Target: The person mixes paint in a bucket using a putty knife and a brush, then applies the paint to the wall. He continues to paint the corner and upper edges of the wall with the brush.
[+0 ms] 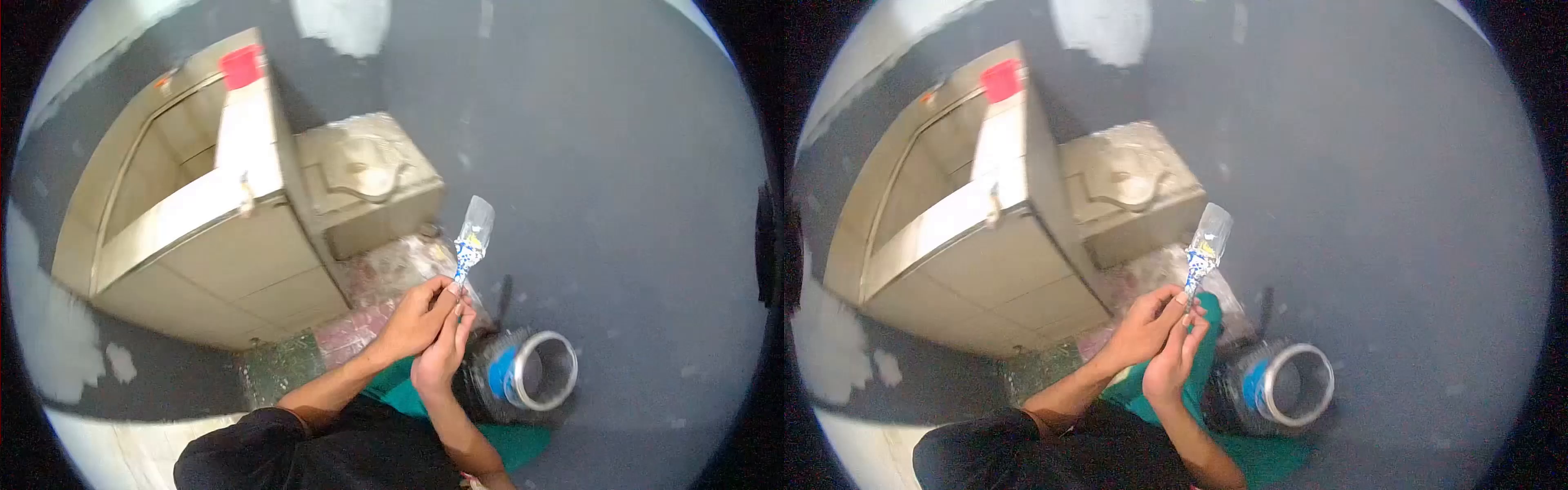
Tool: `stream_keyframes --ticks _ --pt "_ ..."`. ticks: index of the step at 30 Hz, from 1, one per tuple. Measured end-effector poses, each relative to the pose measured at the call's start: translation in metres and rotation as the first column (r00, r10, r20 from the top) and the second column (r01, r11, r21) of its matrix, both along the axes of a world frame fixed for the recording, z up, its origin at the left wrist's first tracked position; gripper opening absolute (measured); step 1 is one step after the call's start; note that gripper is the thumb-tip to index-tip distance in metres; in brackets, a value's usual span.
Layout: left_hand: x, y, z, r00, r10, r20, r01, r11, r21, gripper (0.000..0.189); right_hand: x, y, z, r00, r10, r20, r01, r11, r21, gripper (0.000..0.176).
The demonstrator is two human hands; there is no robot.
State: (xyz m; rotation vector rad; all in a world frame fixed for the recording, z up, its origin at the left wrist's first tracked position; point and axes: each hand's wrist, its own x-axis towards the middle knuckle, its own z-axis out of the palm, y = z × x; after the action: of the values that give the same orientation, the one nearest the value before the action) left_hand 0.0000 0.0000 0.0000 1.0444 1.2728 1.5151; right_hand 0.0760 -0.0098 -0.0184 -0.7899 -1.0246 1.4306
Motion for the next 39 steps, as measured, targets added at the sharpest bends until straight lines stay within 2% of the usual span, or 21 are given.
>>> stream_keyframes --ticks 2,3,4,5,6,7,8,9,10,11,13,16,19,23,26,29,31,34,37,38,39 --pt "-0.03 0.009 -0.014 0.975 0.207 -0.081 -0.204 0.978 0.044 0.032 -0.031 0.021 -0.02 0.994 0.098 0.058 -0.1 0.994 0.048 0.03" --pt "-0.07 -0.03 0.016 0.833 0.293 -0.47 -0.258 0.956 0.141 0.032 -0.085 -0.006 -0.023 0.952 0.152 -0.264 -0.129 0.986 0.104 0.03" --pt "-0.048 -0.038 0.018 0.788 0.352 -0.505 -0.331 0.934 0.134 0.032 -0.062 -0.002 -0.03 0.959 0.19 -0.211 -0.173 0.98 0.097 0.031" --pt "-0.035 -0.051 0.027 0.698 0.386 -0.603 -0.387 0.912 0.136 0.032 -0.053 -0.007 -0.034 0.948 0.218 -0.233 -0.205 0.975 0.082 0.033" --pt "0.001 -0.032 0.048 0.775 0.485 -0.405 -0.487 0.867 0.107 0.029 -0.003 0.026 0.007 0.98 0.183 0.08 -0.191 0.977 0.098 0.032" --pt "0.031 -0.032 0.072 0.795 0.563 -0.224 -0.576 0.818 0.012 0.029 0.031 0.038 0.048 0.937 0.202 0.284 -0.232 0.97 0.074 0.03" --pt "0.025 -0.031 0.067 0.734 0.623 -0.269 -0.644 0.765 0.013 0.028 0.017 0.051 0.035 0.944 0.229 0.237 -0.249 0.966 0.061 0.028" --pt "0.004 0.007 0.01 0.691 0.697 -0.192 -0.698 0.712 0.075 0.027 -0.01 0.108 -0.017 0.941 0.208 0.267 -0.256 0.954 0.158 0.026" --pt "-0.02 -0.007 0.013 0.644 0.737 -0.205 -0.729 0.673 0.128 0.026 -0.045 0.109 -0.023 0.921 0.185 0.343 -0.282 0.923 0.261 0.024" --pt "-0.045 -0.022 0.016 0.622 0.754 -0.209 -0.741 0.654 0.154 0.027 -0.082 0.105 -0.017 0.908 0.12 0.401 -0.295 0.863 0.411 0.027" --pt "-0.077 -0.089 0.069 0.577 0.763 -0.292 -0.764 0.63 0.136 0.03 -0.137 0.052 0.042 0.881 -0.017 0.474 -0.304 0.747 0.592 0.038" --pt "-0.085 -0.107 0.061 0.596 0.778 -0.199 -0.764 0.625 0.158 0.03 -0.16 0.034 0.081 0.734 -0.194 0.651 -0.464 0.555 0.69 0.053" --pt "-0.082 -0.113 0.053 0.608 0.788 -0.103 -0.776 0.616 0.137 0.03 -0.172 0.032 0.08 0.514 -0.204 0.833 -0.674 0.504 0.54 0.06" --pt "-0.076 -0.113 0.049 0.623 0.782 -0.037 -0.77 0.62 0.148 0.028 -0.179 0.038 0.067 0.455 -0.109 0.884 -0.705 0.562 0.433 0.046" --pt "-0.069 -0.103 0.046 0.663 0.748 -0.03 -0.739 0.661 0.132 0.027 -0.16 0.055 0.046 0.629 -0.164 0.76 -0.547 0.6 0.583 0.042" --pt "-0.06 -0.084 0.029 0.744 0.662 -0.092 -0.642 0.746 0.177 0.024 -0.109 0.092 0.031 0.767 -0.281 0.577 -0.344 0.579 0.739 0.04" --pt "-0.05 -0.06 0.02 0.839 0.542 -0.046 -0.531 0.834 0.151 0.024 -0.054 0.11 0.03 0.745 -0.167 0.646 -0.259 0.82 0.511 0.037" --pt "-0.034 0.007 -0.01 0.941 0.337 0.024 -0.336 0.927 0.165 0.024 0.026 0.152 0.02 0.88 0.053 0.471 -0.134 0.981 0.142 0.036" --pt "0.004 0.086 -0.032 0.969 0.146 0.198 -0.165 0.983 0.082 0.023 0.091 0.172 0.007 0.845 -0.216 0.49 0.118 0.967 0.224 0.035" --pt "0.017 0.113 -0.047 0.962 0.087 0.259 -0.103 0.993 0.049 0.023 0.11 0.181 -0.01 0.757 -0.392 0.522 0.182 0.895 0.408 0.035" --pt "0.03 0.142 -0.069 0.973 0.063 0.222 -0.072 0.997 0.037 0.024 0.125 0.18 -0.013 0.701 -0.419 0.577 0.204 0.893 0.401 0.035"
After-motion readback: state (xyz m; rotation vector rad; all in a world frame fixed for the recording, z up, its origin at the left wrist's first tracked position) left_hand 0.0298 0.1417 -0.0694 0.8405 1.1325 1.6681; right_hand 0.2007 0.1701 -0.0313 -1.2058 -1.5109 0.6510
